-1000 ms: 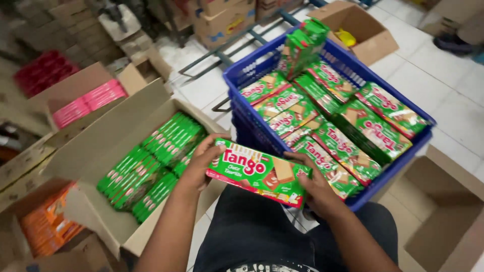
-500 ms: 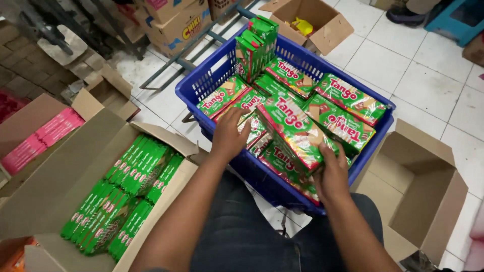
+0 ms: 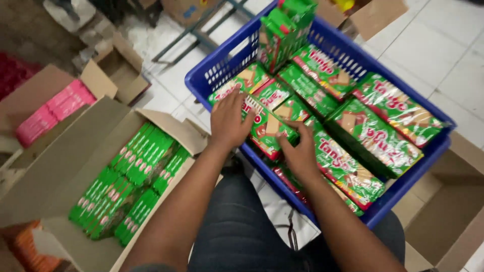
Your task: The person transfers green Tango snack packets from a cardboard box into a blue plastic basket. They arrange the packets in neat rows within the basket, occasionally adjusting the stack to fit more items.
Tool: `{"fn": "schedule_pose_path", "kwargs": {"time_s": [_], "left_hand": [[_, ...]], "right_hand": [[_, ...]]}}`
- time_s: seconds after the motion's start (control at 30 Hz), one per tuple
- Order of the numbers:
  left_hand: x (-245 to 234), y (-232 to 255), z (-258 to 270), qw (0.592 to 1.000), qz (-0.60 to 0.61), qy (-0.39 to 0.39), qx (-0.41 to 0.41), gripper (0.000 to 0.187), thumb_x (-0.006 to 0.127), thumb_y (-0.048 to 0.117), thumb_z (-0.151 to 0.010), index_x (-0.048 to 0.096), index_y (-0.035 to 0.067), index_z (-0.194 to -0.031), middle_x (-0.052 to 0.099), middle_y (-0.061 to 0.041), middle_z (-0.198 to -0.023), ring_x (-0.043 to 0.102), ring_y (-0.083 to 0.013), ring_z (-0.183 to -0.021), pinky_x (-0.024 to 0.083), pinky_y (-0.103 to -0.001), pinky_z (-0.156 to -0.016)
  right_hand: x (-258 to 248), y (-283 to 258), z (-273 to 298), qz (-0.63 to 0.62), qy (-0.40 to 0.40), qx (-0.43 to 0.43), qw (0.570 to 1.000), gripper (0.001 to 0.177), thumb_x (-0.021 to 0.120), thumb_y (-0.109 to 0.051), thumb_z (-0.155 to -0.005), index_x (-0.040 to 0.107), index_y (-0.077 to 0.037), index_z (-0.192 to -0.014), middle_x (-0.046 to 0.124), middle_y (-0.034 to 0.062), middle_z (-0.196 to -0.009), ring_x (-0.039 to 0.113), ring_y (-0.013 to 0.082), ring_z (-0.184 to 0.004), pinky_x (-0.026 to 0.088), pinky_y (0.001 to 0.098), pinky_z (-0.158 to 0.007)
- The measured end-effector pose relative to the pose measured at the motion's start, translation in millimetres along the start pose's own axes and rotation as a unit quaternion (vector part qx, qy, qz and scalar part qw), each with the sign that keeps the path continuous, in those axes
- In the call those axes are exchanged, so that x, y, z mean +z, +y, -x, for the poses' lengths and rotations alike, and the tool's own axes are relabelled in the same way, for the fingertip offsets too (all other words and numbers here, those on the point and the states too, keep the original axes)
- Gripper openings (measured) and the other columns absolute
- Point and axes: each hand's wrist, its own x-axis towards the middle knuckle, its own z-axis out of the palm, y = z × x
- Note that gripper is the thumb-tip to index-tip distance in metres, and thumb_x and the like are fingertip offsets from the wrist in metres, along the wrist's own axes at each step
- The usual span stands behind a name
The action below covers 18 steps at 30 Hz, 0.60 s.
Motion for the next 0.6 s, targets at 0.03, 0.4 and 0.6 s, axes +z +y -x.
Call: {"fn": "schedule_pose_path", "kwargs": {"time_s": [0.03,0.4,0.6], "left_hand": [[-3.1,4.1,-4.1,0.998,-0.046,-0.037,-0.009,0.053,0.065,0.038,-0.106,0.062,0.017,-0.154,0.058,-0.025,-0.165,0.057,-0.0448,-0.155,0.040,-0.059,-0.123],[-8.6,20.2,-21.5,0.967,-0.166,-0.169,-0.091,0.074,0.047,0.084,-0.103,0.070,0.031,-0.149,0.049,-0.017,-0.173,0.059,-0.0414,-0.151,0.042,-0.057,-0.118],[-11.4,20.6,-21.3,0.966,-0.159,-0.176,-0.102,0.075,0.045,0.090,-0.102,0.070,0.034,-0.145,0.047,-0.014,-0.176,0.058,-0.0418,-0.152,0.041,-0.056,-0.119]], "right_hand": [[-0.6,-1.1,-3.3,0.047,-0.021,-0.037,0.998,0.048,0.088,-0.030,-0.099,0.074,-0.010,-0.141,0.063,0.0239,-0.126,0.065,0.0437,-0.127,0.050,0.0553,-0.110],[-0.7,-26.9,-3.0,0.208,-0.160,-0.106,0.959,0.058,0.065,-0.029,-0.111,0.060,-0.001,-0.161,0.069,0.0344,-0.148,0.065,0.0547,-0.142,0.051,0.0641,-0.119],[-3.8,-24.6,3.0,0.246,-0.173,-0.138,0.944,0.060,0.063,-0.027,-0.112,0.055,0.001,-0.164,0.066,0.0335,-0.153,0.064,0.0527,-0.144,0.052,0.0631,-0.119]]}}
